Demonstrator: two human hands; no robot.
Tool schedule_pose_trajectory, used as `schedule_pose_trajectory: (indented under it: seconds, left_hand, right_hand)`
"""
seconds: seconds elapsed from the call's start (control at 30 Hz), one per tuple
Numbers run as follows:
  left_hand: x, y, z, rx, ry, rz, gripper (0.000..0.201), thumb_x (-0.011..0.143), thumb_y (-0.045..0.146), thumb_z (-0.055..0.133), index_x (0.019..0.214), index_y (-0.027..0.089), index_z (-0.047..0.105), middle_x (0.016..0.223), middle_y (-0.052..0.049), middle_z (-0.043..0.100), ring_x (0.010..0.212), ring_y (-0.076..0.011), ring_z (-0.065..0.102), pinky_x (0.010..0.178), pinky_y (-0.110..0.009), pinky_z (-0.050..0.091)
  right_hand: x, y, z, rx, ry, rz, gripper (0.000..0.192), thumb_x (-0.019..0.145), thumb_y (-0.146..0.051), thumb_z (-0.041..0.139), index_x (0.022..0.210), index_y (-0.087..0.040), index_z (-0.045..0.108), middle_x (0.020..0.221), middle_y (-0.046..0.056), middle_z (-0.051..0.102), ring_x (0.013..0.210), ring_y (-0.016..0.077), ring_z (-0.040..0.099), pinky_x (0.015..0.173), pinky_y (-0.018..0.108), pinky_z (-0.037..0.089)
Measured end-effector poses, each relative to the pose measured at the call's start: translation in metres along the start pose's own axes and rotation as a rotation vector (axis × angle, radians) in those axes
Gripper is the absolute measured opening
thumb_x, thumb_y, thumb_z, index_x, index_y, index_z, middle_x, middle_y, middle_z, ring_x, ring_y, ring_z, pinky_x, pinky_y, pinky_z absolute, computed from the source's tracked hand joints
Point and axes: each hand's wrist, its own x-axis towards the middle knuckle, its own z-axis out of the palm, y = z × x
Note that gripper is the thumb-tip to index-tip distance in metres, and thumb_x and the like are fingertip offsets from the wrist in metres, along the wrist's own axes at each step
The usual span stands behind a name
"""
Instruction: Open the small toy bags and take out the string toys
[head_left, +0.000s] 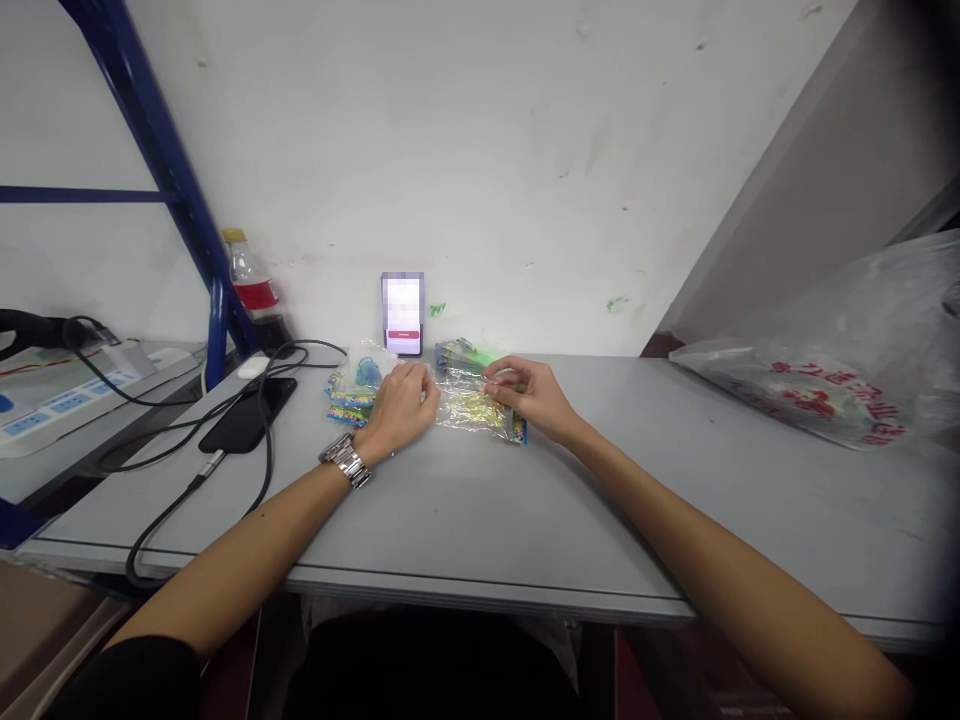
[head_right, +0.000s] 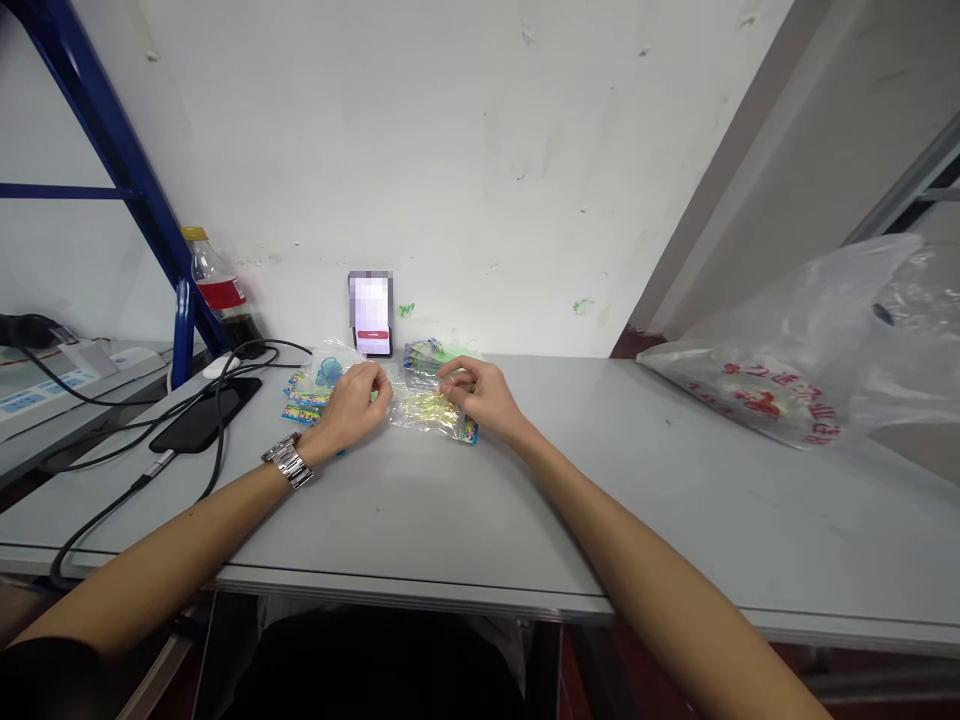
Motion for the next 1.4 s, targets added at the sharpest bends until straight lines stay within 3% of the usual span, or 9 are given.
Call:
schedule_pose_trajectory:
  seconds: [0.2,0.37,0.6,0.77,1.0,1.23,1.4]
  left_hand:
    - [-0.002,-0.007,0.006,-0.118,0.057,0.088,0.003,0.088,0.016,0.046,0.089,0.019,0.046,0.086,-0.004,0.052,0.078,-0.0176,0.052,0.072,-0.033,0.045]
    - [-0.004,-0.007,0.007,-0.19,0.062,0.167,0.013,0.086,0.01,0.046,0.094,0.018,0.054,0.102,-0.006,0.049,0.087,-0.0161,0.055,0.083,-0.034,0.048]
    - [-0.003,-0.005,0.009,-0.32,0.078,0.096,0.018,0.093,0.026,0.049,0.092,0.017,0.064,0.106,-0.008,0.046,0.094,-0.0169,0.056,0.086,-0.034,0.051]
    - [-0.003,-0.003,0.01,-0.422,-0.013,0.009,0.026,0.093,0.036,0.052,0.091,0.016,0.068,0.113,-0.009,0.044,0.097,-0.0176,0.056,0.083,-0.033,0.052]
    - [-0.002,-0.003,0.012,-0.52,-0.108,-0.08,0.016,0.088,0.03,0.058,0.084,0.017,0.066,0.117,-0.01,0.046,0.1,-0.0199,0.054,0.076,-0.032,0.05]
    - [0.0,-0.002,0.012,-0.557,-0.064,-0.128,0.018,0.083,0.028,0.064,0.073,0.017,0.054,0.107,-0.008,0.048,0.096,-0.019,0.053,0.073,-0.03,0.046]
    - [0.001,-0.004,0.014,-0.58,-0.027,-0.121,0.023,0.084,0.031,0.064,0.071,0.017,0.052,0.099,-0.006,0.048,0.095,-0.0182,0.051,0.07,-0.026,0.046]
  right_hand:
    - [0.0,0.001,-0.001,0.103,0.009,0.017,0.029,0.065,-0.035,0.076,0.084,-0.018,0.063,0.072,0.005,0.071,0.063,0.0159,0.059,0.057,0.028,0.044]
    - [0.0,0.002,-0.002,0.177,0.002,0.003,0.033,0.065,-0.04,0.078,0.084,-0.018,0.064,0.074,0.006,0.072,0.061,0.0149,0.06,0.058,0.029,0.046]
    - [0.001,0.003,-0.003,0.201,0.003,-0.014,0.037,0.064,-0.045,0.079,0.083,-0.017,0.064,0.077,0.007,0.073,0.065,0.0163,0.063,0.062,0.031,0.05]
    - [0.001,0.004,-0.003,0.193,-0.004,-0.016,0.038,0.064,-0.048,0.079,0.083,-0.018,0.064,0.078,0.007,0.073,0.068,0.0175,0.065,0.062,0.031,0.051]
    - [-0.001,0.001,-0.001,0.157,-0.018,0.006,0.036,0.064,-0.045,0.079,0.083,-0.018,0.063,0.077,0.005,0.072,0.06,0.0148,0.062,0.06,0.03,0.049]
    - [0.003,0.005,-0.002,0.08,-0.003,0.049,0.032,0.064,-0.04,0.077,0.081,-0.018,0.062,0.065,0.001,0.066,0.051,0.0135,0.058,0.052,0.027,0.042]
    - [0.005,0.005,-0.003,0.009,0.002,0.063,0.025,0.066,-0.036,0.073,0.078,-0.018,0.061,0.069,0.003,0.066,0.047,0.0126,0.057,0.045,0.025,0.037]
